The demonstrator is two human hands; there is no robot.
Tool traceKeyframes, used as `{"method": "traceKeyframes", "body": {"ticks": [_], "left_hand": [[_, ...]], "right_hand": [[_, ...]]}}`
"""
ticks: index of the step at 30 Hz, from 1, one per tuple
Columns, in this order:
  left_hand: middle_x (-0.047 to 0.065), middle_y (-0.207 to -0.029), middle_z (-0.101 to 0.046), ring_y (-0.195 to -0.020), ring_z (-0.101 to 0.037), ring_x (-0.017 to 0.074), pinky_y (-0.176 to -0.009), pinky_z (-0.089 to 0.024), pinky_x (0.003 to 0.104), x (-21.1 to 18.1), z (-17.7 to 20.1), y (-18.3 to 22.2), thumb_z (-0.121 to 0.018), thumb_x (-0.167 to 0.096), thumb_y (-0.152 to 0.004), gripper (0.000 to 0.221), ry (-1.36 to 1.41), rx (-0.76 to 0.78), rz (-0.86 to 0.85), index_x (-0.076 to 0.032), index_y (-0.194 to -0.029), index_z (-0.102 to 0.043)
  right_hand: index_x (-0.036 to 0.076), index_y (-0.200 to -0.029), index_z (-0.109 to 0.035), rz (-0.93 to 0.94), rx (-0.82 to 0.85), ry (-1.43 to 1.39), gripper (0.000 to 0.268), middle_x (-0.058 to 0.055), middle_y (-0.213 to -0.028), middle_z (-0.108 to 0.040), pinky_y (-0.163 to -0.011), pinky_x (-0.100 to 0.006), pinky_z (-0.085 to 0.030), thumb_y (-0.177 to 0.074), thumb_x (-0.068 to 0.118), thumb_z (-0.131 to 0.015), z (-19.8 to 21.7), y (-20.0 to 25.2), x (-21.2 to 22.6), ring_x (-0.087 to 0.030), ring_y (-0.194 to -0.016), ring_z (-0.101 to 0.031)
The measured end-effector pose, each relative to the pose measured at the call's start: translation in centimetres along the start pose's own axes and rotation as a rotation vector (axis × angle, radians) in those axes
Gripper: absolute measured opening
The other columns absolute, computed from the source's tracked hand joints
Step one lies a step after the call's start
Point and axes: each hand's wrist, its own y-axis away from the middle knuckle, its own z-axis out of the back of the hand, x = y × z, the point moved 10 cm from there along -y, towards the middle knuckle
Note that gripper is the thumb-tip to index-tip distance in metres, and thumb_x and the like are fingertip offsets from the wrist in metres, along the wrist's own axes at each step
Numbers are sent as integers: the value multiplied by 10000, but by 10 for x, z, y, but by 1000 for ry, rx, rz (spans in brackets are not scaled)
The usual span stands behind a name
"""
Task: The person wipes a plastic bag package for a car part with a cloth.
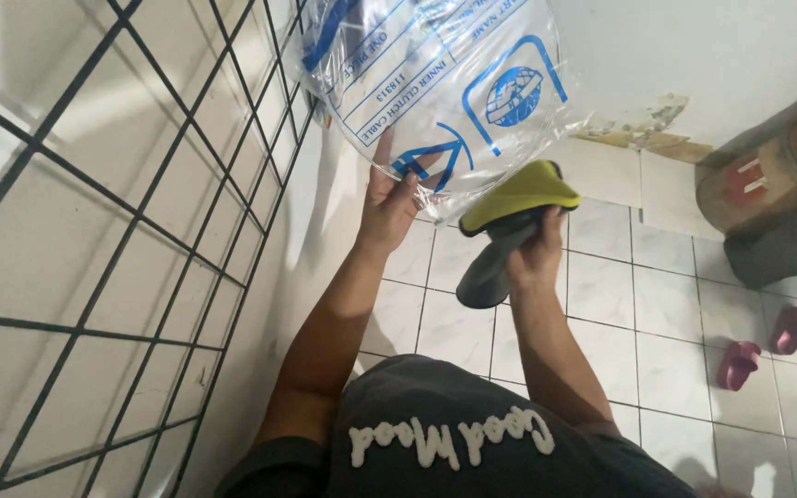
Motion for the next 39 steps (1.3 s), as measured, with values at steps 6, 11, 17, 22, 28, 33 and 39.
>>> {"method": "traceKeyframes", "body": {"ticks": [6,11,17,22,28,33,39], "left_hand": [[184,-1589,-408,-1487,-455,339,-1198,-476,563,17,3,5,-502,-22,-1104,743,82,-2,24,-265,-1678,-98],[153,-1622,-360,-1490,-454,356,-1191,-471,560,22,9,10,-510,-16,-1097,735,69,-24,41,-234,-1681,-120],[122,-1650,-323,-1510,-430,349,-1194,-488,557,14,9,15,-503,-10,-1095,720,28,-5,42,-250,-1666,-137],[158,-1639,-337,-1495,-441,339,-1102,-518,535,13,8,18,-488,-9,-1085,714,15,2,78,-275,-1652,-145],[182,-1631,-358,-1492,-456,342,-1070,-533,525,17,12,22,-489,-16,-1095,698,-33,16,79,-273,-1658,-166],[185,-1637,-371,-1474,-482,339,-1053,-545,522,15,13,20,-476,-15,-1095,674,-89,43,86,-259,-1650,-182],[203,-1608,-413,-1434,-534,344,-1025,-568,513,3,19,23,-478,-41,-1108,636,-195,100,119,-242,-1642,-198]], "right_hand": [[167,-1428,-506,-97,59,75,460,-73,-1396,-588,-1157,-476,-451,-995,218,-653,-58,21,-47,-270,-1321,-555],[84,-1263,-579,-4,-102,209,200,-74,-1239,-647,-1045,-383,-527,-1070,34,-556,-28,0,-49,-208,-1155,-635],[77,-1208,-591,204,-135,278,160,-68,-1173,-663,-976,-362,-553,-1063,10,-580,-20,-31,-5,-189,-1080,-654],[68,-1180,-592,281,-155,309,131,-65,-1136,-671,-957,-355,-570,-1059,19,-588,-33,-44,33,-184,-1059,-661],[44,-1170,-590,397,-86,400,103,-92,-1142,-676,-940,-347,-579,-1080,-6,-577,-26,-59,72,-188,-1045,-667],[32,-1208,-588,388,-56,464,111,-107,-1148,-674,-919,-367,-579,-1110,-3,-550,-29,-61,98,-200,-1039,-662],[49,-1313,-547,272,72,495,231,-104,-1260,-656,-1063,-403,-570,-1088,-1,-537,-58,-58,133,-227,-1172,-663]]}}
